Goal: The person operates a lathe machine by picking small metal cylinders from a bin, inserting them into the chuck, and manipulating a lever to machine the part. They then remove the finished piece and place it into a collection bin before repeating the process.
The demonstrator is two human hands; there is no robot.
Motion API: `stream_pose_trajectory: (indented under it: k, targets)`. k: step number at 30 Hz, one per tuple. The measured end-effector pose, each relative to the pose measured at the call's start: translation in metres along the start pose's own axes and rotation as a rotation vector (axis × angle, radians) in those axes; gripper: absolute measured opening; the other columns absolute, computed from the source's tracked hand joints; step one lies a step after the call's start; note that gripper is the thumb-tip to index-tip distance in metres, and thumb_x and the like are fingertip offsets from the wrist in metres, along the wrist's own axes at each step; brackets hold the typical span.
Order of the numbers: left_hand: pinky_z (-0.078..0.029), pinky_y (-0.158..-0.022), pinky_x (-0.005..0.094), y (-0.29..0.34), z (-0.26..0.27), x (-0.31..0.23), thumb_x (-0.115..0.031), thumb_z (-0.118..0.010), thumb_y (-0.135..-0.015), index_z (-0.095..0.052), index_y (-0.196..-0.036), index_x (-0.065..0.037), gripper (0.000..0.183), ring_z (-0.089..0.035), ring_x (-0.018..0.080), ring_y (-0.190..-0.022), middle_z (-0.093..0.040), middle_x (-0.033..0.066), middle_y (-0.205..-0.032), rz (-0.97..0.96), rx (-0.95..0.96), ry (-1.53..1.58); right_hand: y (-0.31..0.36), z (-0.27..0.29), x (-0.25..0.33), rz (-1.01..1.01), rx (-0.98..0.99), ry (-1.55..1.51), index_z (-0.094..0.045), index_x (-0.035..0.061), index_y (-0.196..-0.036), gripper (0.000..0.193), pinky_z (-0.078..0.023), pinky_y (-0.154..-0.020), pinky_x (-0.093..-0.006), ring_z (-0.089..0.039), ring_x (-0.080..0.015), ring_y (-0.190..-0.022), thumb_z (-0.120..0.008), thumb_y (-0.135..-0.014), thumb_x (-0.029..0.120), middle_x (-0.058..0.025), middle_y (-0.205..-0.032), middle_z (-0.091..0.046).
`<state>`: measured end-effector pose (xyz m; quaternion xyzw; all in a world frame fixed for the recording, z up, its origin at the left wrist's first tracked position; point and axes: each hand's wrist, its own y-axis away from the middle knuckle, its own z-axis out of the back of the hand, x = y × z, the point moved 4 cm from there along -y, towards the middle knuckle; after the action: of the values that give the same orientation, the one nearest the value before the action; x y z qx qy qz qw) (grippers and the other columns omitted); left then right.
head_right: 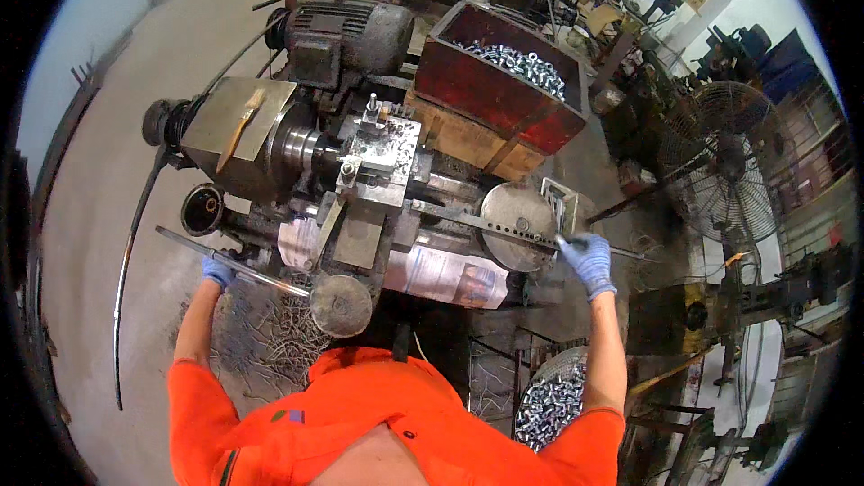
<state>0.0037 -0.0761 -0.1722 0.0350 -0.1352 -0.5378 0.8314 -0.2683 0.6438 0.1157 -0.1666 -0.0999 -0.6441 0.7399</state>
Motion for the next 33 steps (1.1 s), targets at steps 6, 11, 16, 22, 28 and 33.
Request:
stream_pose_trajectory:
  k: [6, 11, 16, 22, 28, 33]
  targets:
    - [-0.05, -0.076, 0.042, 0.053, 0.008, 0.076, -0.038, -0.058, -0.078, -0.064, -0.102, -0.009, 0.038, -0.063, 0.0339, -0.087, -0.065, 0.0167, -0.096, 0.293, 0.031, 0.483, -0.021, -0.007, -0.153, 0.01, 0.092, 0.439, -0.06, 0.0036, -0.112, 0.058, -0.046, -0.087, -0.0378, -0.059, -0.0304, -0.1, -0.074, -0.067, 0.038, -0.0186, -0.106, -0.062]
    - [-0.049, -0.072, 0.0361, 0.082, 0.114, 0.081, -0.025, -0.057, -0.085, -0.063, -0.103, -0.002, 0.03, -0.064, 0.0282, -0.078, -0.066, 0.017, -0.091, 0.378, -0.327, 0.918, -0.022, -0.006, -0.2, -0.259, 0.152, 0.645, -0.054, 0.0081, -0.12, 0.071, -0.038, -0.097, -0.0392, -0.047, -0.0329, -0.118, -0.072, -0.064, 0.047, -0.0171, -0.124, -0.053]
    - [-0.049, -0.072, 0.0339, 0.074, 0.203, 0.022, -0.025, -0.056, -0.087, -0.064, -0.102, -0.001, 0.029, -0.064, 0.0259, -0.076, -0.066, 0.0164, -0.088, 0.191, -0.651, 0.865, -0.009, -0.017, -0.224, -0.367, 0.161, 0.592, -0.056, 0.0082, -0.115, 0.067, -0.038, -0.097, -0.0401, -0.047, -0.0331, -0.117, -0.073, -0.062, 0.046, -0.0178, -0.12, -0.055]
    - [-0.048, -0.073, 0.0433, 0.031, 0.17, -0.03, -0.044, -0.057, -0.082, -0.067, -0.086, -0.006, 0.039, -0.062, 0.0346, -0.079, -0.064, 0.0179, -0.081, 0.381, -0.266, 0.331, 0.089, -0.03, -0.223, -0.334, 0.017, 0.523, -0.062, 0.0047, -0.102, 0.056, -0.045, -0.086, -0.0426, -0.057, -0.0372, -0.096, -0.071, -0.064, 0.045, -0.0198, -0.1, -0.062]
    - [-0.049, -0.074, 0.0427, 0.032, 0.184, -0.025, -0.043, -0.061, -0.079, -0.068, -0.087, -0.01, 0.035, -0.062, 0.0328, -0.082, -0.065, 0.0155, -0.083, 0.448, -0.378, 0.465, 0.246, -0.001, -0.282, -0.776, 0.053, 0.442, -0.067, 0.0033, -0.078, 0.043, -0.05, -0.075, -0.0419, -0.063, -0.0348, -0.085, -0.073, -0.06, 0.042, -0.0217, -0.085, -0.065]
    - [-0.048, -0.076, 0.0421, 0.022, 0.18, -0.019, -0.039, -0.061, -0.079, -0.068, -0.089, -0.01, 0.032, -0.062, 0.0321, -0.084, -0.065, 0.015, -0.087, 0.447, -0.323, 0.428, 0.317, -0.001, -0.326, -0.92, 0.081, 0.515, -0.068, 0.0025, -0.083, 0.038, -0.049, -0.078, -0.0414, -0.062, -0.0367, -0.089, -0.07, -0.064, 0.035, -0.0222, -0.088, -0.065]
